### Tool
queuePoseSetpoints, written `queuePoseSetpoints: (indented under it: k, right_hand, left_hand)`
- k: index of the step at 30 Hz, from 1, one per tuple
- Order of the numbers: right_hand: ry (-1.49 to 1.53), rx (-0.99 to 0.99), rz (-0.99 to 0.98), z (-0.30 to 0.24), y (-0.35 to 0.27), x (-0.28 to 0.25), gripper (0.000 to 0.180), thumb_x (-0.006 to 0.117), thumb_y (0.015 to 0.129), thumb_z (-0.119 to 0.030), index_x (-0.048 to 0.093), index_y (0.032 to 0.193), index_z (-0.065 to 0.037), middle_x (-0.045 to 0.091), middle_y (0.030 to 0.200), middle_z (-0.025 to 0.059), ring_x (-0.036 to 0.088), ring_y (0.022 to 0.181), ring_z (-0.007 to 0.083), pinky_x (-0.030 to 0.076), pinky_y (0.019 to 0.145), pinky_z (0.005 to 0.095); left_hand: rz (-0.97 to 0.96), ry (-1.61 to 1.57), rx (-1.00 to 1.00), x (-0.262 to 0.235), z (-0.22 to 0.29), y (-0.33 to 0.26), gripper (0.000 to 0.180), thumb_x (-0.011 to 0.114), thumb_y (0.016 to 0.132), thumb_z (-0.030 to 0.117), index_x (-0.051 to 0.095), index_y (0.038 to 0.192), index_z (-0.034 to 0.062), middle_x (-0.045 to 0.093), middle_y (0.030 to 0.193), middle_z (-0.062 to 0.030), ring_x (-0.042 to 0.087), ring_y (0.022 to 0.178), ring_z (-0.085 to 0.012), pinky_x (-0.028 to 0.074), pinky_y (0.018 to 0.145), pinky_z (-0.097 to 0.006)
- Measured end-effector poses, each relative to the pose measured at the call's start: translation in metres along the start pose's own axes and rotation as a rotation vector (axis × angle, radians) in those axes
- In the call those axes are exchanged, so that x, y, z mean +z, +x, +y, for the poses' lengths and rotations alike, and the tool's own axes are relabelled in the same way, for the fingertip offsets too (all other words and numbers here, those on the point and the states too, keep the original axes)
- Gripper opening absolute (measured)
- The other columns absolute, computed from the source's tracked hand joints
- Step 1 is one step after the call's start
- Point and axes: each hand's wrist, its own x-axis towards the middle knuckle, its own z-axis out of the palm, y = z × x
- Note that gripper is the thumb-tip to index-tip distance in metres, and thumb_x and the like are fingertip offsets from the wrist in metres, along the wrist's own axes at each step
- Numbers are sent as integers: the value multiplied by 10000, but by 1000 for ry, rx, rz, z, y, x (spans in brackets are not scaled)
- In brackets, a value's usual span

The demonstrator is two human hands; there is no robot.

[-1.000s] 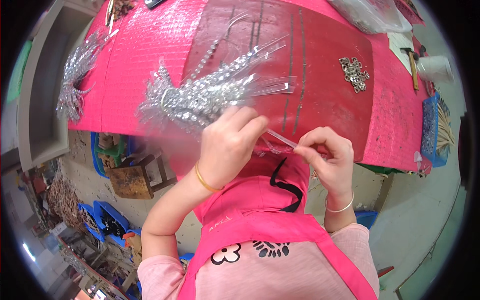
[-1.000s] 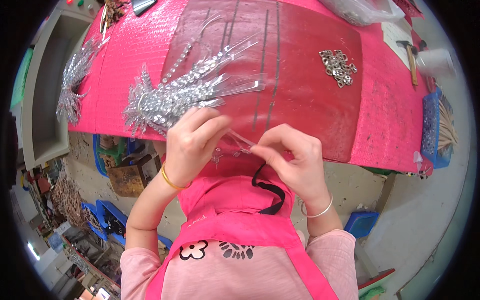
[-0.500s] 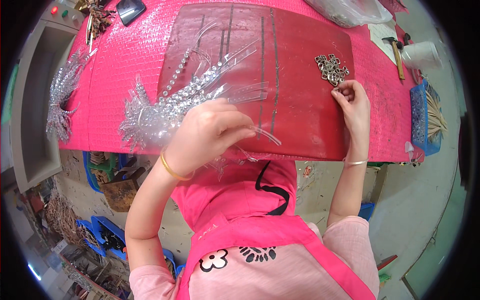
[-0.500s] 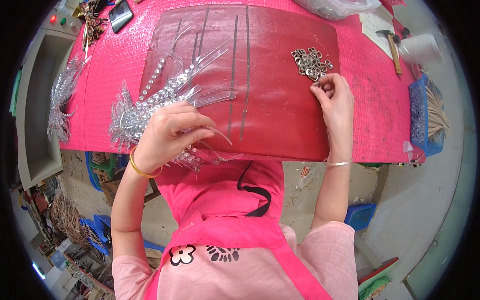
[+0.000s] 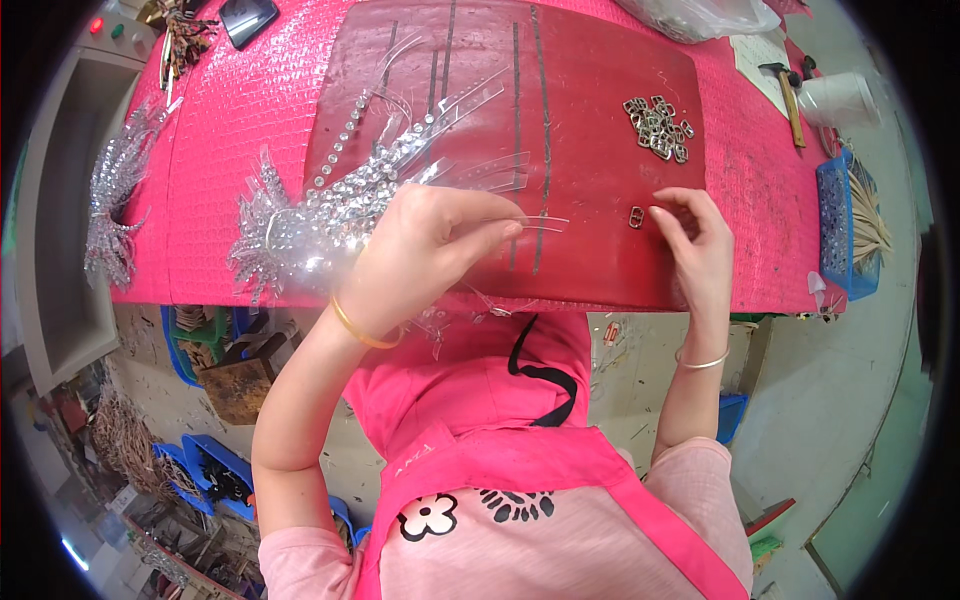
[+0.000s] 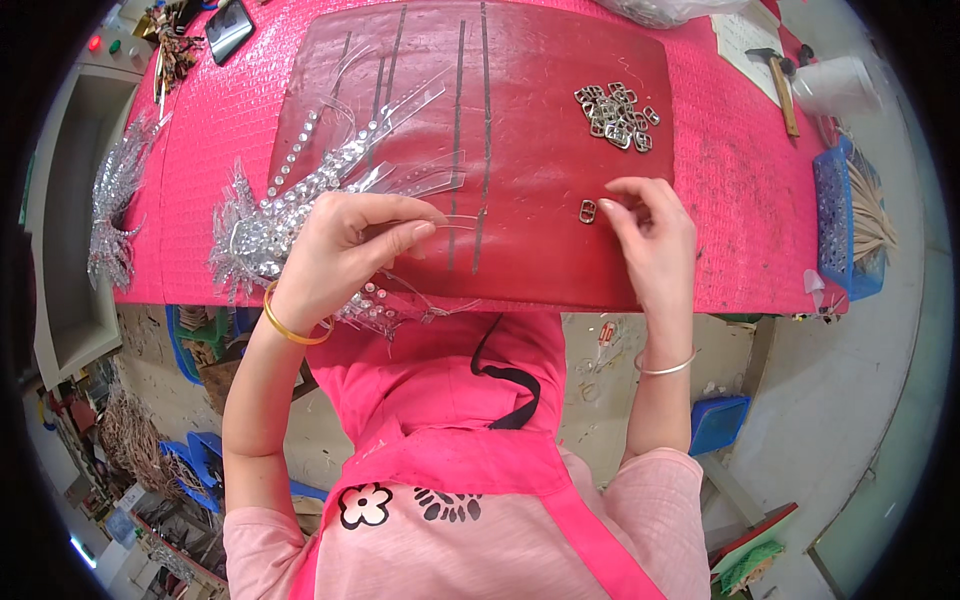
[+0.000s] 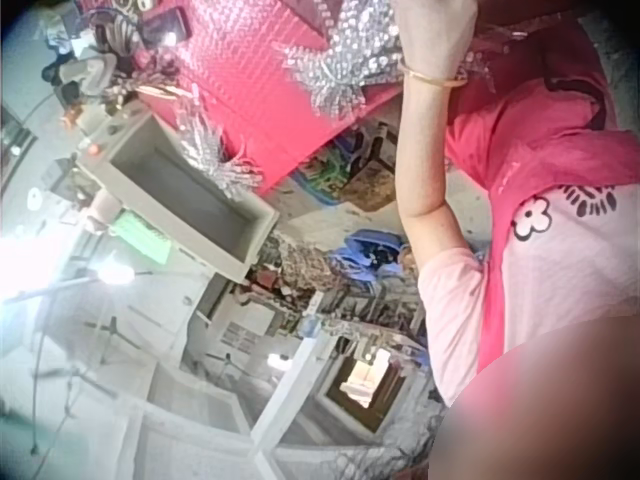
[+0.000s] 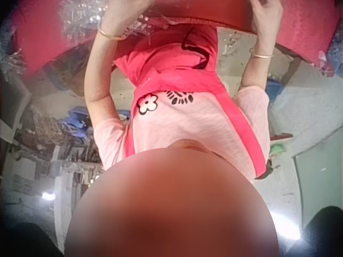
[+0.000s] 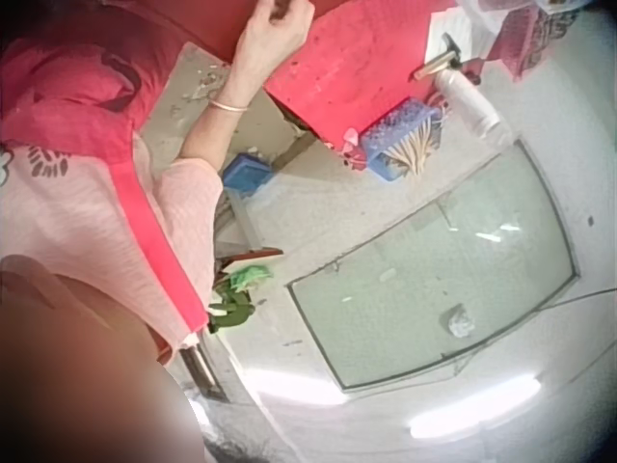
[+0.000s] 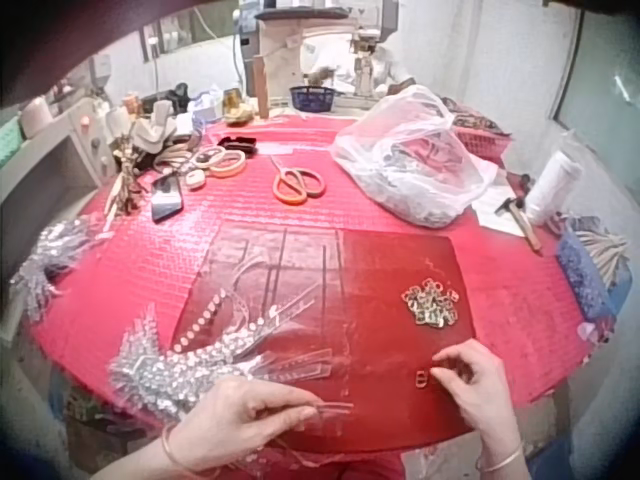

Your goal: The recorder is threading beads onto silver tinsel stems to create decorative shoe ornaments.

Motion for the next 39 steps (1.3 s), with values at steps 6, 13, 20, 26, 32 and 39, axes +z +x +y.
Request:
queuePoseSetpoints:
  k: [6, 13, 20, 26, 32, 39]
  right_hand:
    - [120, 107, -177, -18, 0, 8, 113, 648, 736, -20, 583, 822, 13, 554, 736, 59, 505, 590, 97, 413, 542, 238]
    - [855, 224, -248, -41, -14, 35, 238, 586, 804, 27, 577, 1040, 54, 639, 863, 131, 643, 744, 177, 525, 645, 223]
    - [940, 224, -254, -53, -12, 46, 158, 576, 819, 10, 591, 973, 42, 633, 832, 117, 643, 735, 177, 528, 646, 227]
    - [1167, 220, -280, -56, -7, 60, 124, 565, 837, -14, 576, 951, 35, 621, 824, 100, 633, 683, 156, 520, 601, 231]
    - [1233, 355, -388, -57, -10, 65, 100, 563, 842, -27, 577, 928, 21, 618, 752, 84, 623, 634, 147, 509, 566, 233]
    - [1292, 376, -429, -59, -14, 69, 95, 586, 833, -48, 565, 904, 11, 611, 710, 80, 603, 579, 138, 497, 538, 227]
  left_hand:
    - [86, 1, 90, 7, -7, 0, 145, 608, 802, 84, 649, 896, -18, 611, 673, -35, 494, 566, -24, 395, 485, -189]
    - [20, -323, -172, 1, 0, 1, 158, 583, 801, 65, 625, 913, -37, 629, 693, -72, 587, 600, -95, 477, 549, -236]
    - [23, -379, -227, 1, -2, 1, 163, 602, 808, 102, 644, 920, -10, 612, 721, -6, 479, 535, -38, 390, 485, -176]
    - [-4, -434, -240, 0, -2, 0, 162, 608, 808, 114, 644, 904, -11, 604, 698, -12, 481, 530, -42, 388, 475, -180]
    - [-68, -529, -228, -1, -4, -1, 147, 602, 817, 114, 628, 871, -20, 601, 667, -31, 488, 516, -45, 382, 457, -179]
    - [-37, -619, -287, 0, -1, -6, 136, 599, 821, 110, 617, 852, -21, 600, 659, -31, 490, 508, -44, 361, 433, -180]
